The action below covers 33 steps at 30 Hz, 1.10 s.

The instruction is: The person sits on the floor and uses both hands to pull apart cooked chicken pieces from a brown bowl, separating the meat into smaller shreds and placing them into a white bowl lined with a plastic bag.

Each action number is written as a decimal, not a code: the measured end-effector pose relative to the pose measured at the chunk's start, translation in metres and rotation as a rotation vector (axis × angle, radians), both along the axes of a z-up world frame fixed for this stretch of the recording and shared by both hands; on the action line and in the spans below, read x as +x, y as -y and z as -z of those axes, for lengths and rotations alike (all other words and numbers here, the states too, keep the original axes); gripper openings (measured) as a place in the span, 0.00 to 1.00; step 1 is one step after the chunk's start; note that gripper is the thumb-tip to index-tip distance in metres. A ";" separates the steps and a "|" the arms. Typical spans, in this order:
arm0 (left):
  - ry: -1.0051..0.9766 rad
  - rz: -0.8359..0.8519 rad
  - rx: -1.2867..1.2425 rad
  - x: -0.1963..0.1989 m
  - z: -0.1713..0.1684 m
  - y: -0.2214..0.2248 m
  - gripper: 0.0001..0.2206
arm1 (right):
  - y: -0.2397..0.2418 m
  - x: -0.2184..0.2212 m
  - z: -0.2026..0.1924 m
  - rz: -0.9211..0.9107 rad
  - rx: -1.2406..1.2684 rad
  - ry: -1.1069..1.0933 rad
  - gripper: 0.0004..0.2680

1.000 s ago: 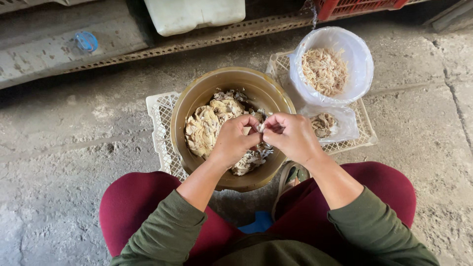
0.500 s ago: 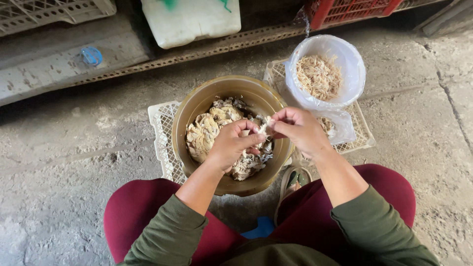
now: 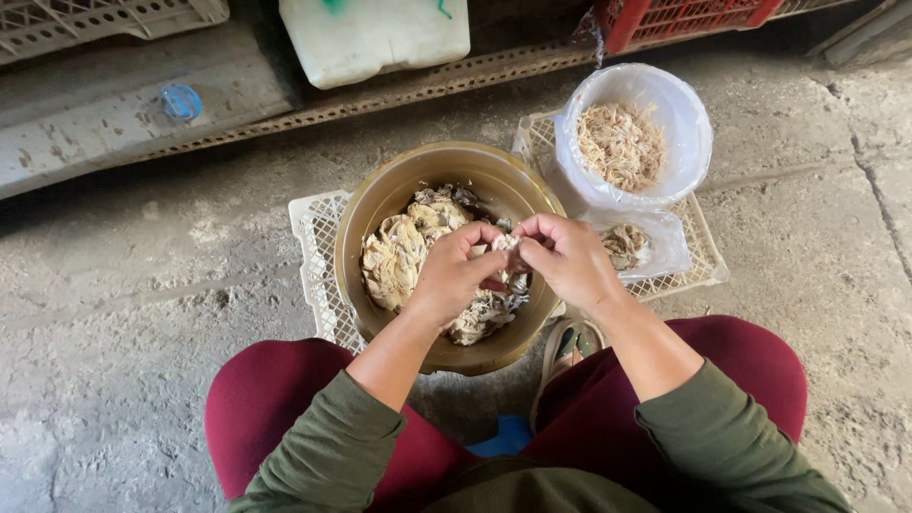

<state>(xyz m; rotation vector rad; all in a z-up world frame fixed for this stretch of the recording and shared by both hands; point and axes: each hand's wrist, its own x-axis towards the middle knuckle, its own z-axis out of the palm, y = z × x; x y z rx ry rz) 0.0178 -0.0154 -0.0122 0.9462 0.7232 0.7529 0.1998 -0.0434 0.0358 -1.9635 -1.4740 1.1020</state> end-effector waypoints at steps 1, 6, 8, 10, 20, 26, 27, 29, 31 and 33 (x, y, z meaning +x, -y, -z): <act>-0.008 -0.002 -0.005 0.000 0.001 0.000 0.06 | -0.003 0.001 0.000 0.013 -0.074 0.061 0.05; -0.085 -0.032 -0.046 -0.003 0.003 -0.002 0.08 | -0.008 0.009 -0.007 0.117 -0.009 -0.317 0.06; -0.025 -0.032 -0.086 -0.003 0.002 -0.004 0.08 | -0.004 0.008 -0.007 0.055 -0.002 -0.356 0.07; 0.004 -0.043 -0.107 -0.003 0.002 -0.004 0.08 | 0.003 0.006 -0.005 -0.063 0.070 -0.138 0.10; 0.007 -0.016 -0.100 0.001 0.002 -0.003 0.08 | -0.007 0.006 0.012 0.137 -0.015 -0.086 0.06; -0.212 -0.052 0.022 0.000 -0.007 -0.004 0.10 | -0.008 0.012 0.007 0.053 -0.003 -0.670 0.12; -0.246 -0.064 0.063 0.000 -0.007 -0.004 0.10 | -0.005 0.009 0.004 -0.002 0.041 -0.636 0.13; -0.073 -0.077 -0.052 0.002 -0.005 -0.004 0.10 | 0.002 0.007 -0.006 -0.038 0.038 -0.428 0.14; -0.050 -0.090 -0.042 0.003 -0.002 -0.005 0.09 | 0.006 0.002 -0.015 -0.030 -0.065 -0.088 0.14; -0.181 -0.099 0.091 0.002 0.002 -0.004 0.08 | 0.007 -0.003 -0.019 -0.054 -0.120 0.091 0.14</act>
